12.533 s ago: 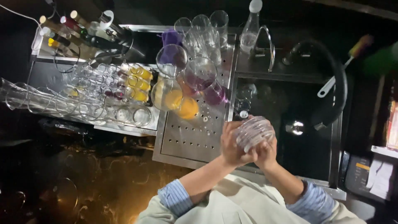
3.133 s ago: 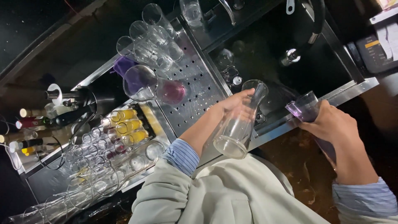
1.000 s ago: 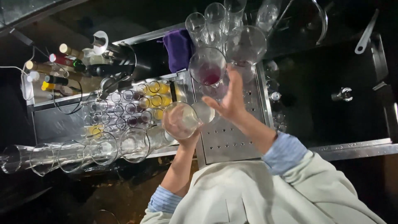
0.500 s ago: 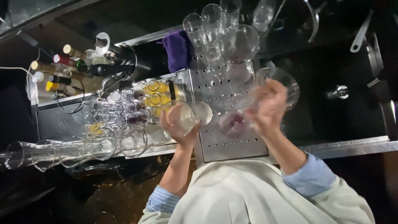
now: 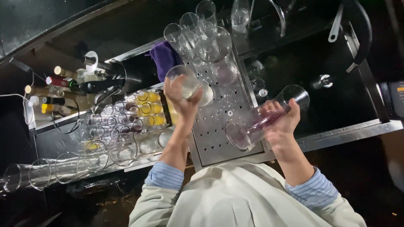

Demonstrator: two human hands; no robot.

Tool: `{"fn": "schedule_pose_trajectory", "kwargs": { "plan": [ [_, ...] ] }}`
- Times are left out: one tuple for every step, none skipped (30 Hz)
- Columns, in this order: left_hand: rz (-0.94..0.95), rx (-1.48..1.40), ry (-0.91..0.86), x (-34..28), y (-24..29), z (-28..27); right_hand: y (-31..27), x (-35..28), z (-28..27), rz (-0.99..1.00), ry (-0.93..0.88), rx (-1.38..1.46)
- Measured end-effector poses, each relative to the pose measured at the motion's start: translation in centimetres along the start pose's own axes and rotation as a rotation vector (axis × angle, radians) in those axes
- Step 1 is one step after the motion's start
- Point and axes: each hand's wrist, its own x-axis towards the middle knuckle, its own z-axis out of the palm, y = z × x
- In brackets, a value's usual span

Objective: The person washes and rinses various glassware items at a bar sink. They rinse a plastic container, then handle several glasses, rinsing them under the tap and placing them on a drying rack. The person also scrubs the sink basin with a brush.

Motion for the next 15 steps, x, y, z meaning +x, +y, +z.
{"fn": "schedule_pose_trajectory", "kwargs": {
  "plan": [
    [-0.014,-0.041,-0.023,0.3,-0.3,0.2,0.0,0.4,-0.1,-0.036,0.111,-0.008],
    [-0.031,-0.081,-0.047,0.5,-0.6,0.3,0.0,0.8,-0.2,-0.071,0.224,-0.017],
    [-0.031,-0.083,-0.049,0.5,-0.8,0.5,0.0,0.0,0.6,-0.073,0.225,-0.015],
    [-0.113,-0.021,-0.061,0.4,-1.1,0.7,-0.2,-0.8,1.4,-0.079,0.266,0.003],
    [-0.195,0.043,-0.074,0.4,-1.3,1.0,-0.3,-1.6,2.2,-0.085,0.307,0.021],
    [-0.194,0.039,-0.073,0.4,-1.6,1.2,-0.4,-1.4,1.7,-0.088,0.305,0.021],
    [-0.194,0.047,-0.058,0.4,-1.9,1.4,-0.5,-1.1,1.2,-0.090,0.315,0.020],
    [-0.196,0.058,-0.044,0.2,-2.1,1.5,-0.5,-0.9,0.6,-0.088,0.327,0.019],
    [-0.196,0.057,-0.044,0.5,-2.1,1.7,-0.8,-0.8,0.8,-0.089,0.327,0.020],
    [-0.171,0.031,-0.043,0.7,-2.1,1.8,-1.0,-0.9,0.9,-0.078,0.324,0.052],
    [-0.147,0.005,-0.042,0.8,-2.1,1.9,-1.2,-1.0,1.0,-0.067,0.321,0.085],
    [-0.149,0.004,-0.044,0.9,-2.1,1.9,-1.2,-0.7,0.8,-0.069,0.323,0.085],
    [-0.141,-0.010,-0.047,1.0,-2.1,1.8,-1.2,-0.4,0.6,-0.076,0.331,0.062],
    [-0.134,-0.024,-0.051,1.0,-2.0,1.8,-1.2,-0.3,0.3,-0.084,0.341,0.040],
    [-0.137,-0.025,-0.053,0.9,-2.3,1.8,-1.2,0.0,-0.4,-0.085,0.344,0.040]
  ]
}}
